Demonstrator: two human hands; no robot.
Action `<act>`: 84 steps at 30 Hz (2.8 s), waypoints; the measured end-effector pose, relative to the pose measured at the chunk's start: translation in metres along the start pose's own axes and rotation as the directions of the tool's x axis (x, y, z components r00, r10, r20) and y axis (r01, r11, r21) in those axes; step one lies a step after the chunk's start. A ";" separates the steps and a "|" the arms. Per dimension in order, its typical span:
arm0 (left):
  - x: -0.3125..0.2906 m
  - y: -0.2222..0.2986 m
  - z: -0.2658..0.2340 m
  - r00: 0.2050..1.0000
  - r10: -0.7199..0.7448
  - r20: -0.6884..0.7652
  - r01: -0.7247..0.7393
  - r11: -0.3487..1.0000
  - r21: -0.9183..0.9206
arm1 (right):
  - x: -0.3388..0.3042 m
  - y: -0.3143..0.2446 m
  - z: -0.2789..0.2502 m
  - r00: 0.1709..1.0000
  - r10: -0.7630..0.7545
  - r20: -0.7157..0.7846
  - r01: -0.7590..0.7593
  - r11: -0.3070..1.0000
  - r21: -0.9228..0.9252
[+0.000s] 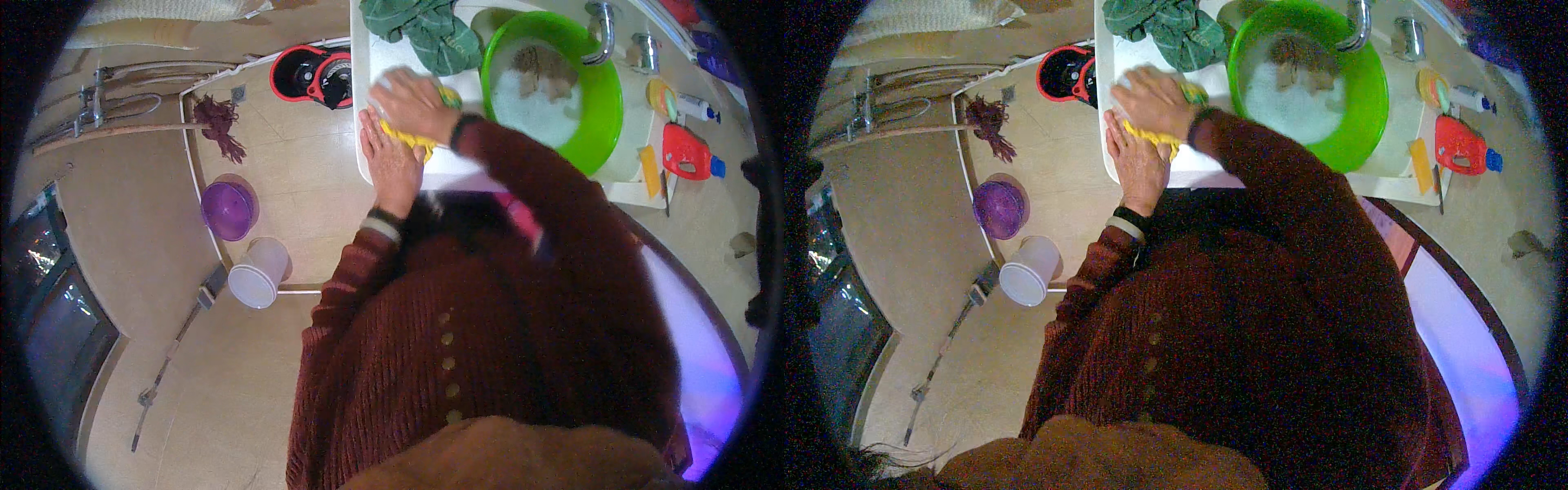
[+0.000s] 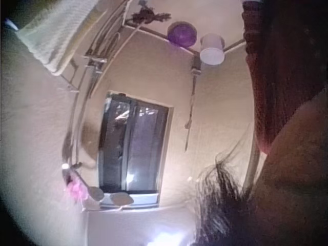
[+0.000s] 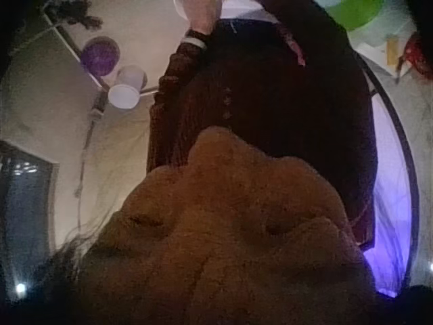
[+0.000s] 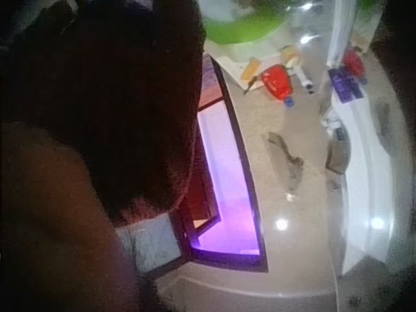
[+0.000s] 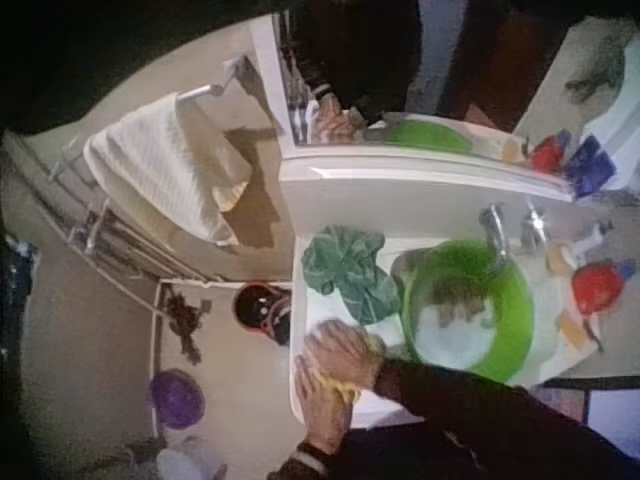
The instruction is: The person hand-washes a green cloth and a yellow cloth in a green basin filled with soapy water at a bathroom sink. They scrub, rinse, and wring each cloth, then place them on the sink counter.
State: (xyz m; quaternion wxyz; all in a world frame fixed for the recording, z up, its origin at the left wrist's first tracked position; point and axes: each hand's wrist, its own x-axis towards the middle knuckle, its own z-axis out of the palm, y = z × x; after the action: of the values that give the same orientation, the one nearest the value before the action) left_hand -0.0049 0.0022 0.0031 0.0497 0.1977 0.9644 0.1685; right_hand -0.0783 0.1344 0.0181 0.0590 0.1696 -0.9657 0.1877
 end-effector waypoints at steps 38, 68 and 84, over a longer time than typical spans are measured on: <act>-0.001 -0.003 -0.002 0.999 0.028 -0.020 -0.030 0.992 -0.120 | -0.076 -0.024 -0.025 0.971 -0.179 -0.157 0.200 0.971 0.134; 0.000 0.006 -0.001 0.999 0.030 -0.046 -0.034 0.996 -0.086 | -0.043 -0.011 -0.021 1.000 0.020 -0.006 -0.021 1.000 -0.013; 0.077 -0.048 -0.056 0.963 0.139 -0.233 -0.243 0.824 -0.512 | -0.093 -0.001 -0.037 0.925 0.317 0.211 -0.380 0.793 0.476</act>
State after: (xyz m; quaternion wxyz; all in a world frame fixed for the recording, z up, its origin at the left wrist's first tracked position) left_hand -0.1023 -0.0262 0.0370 -0.0040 0.2554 0.8542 0.4529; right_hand 0.0104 0.1763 0.0364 -0.0815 0.0090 -0.8978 0.4328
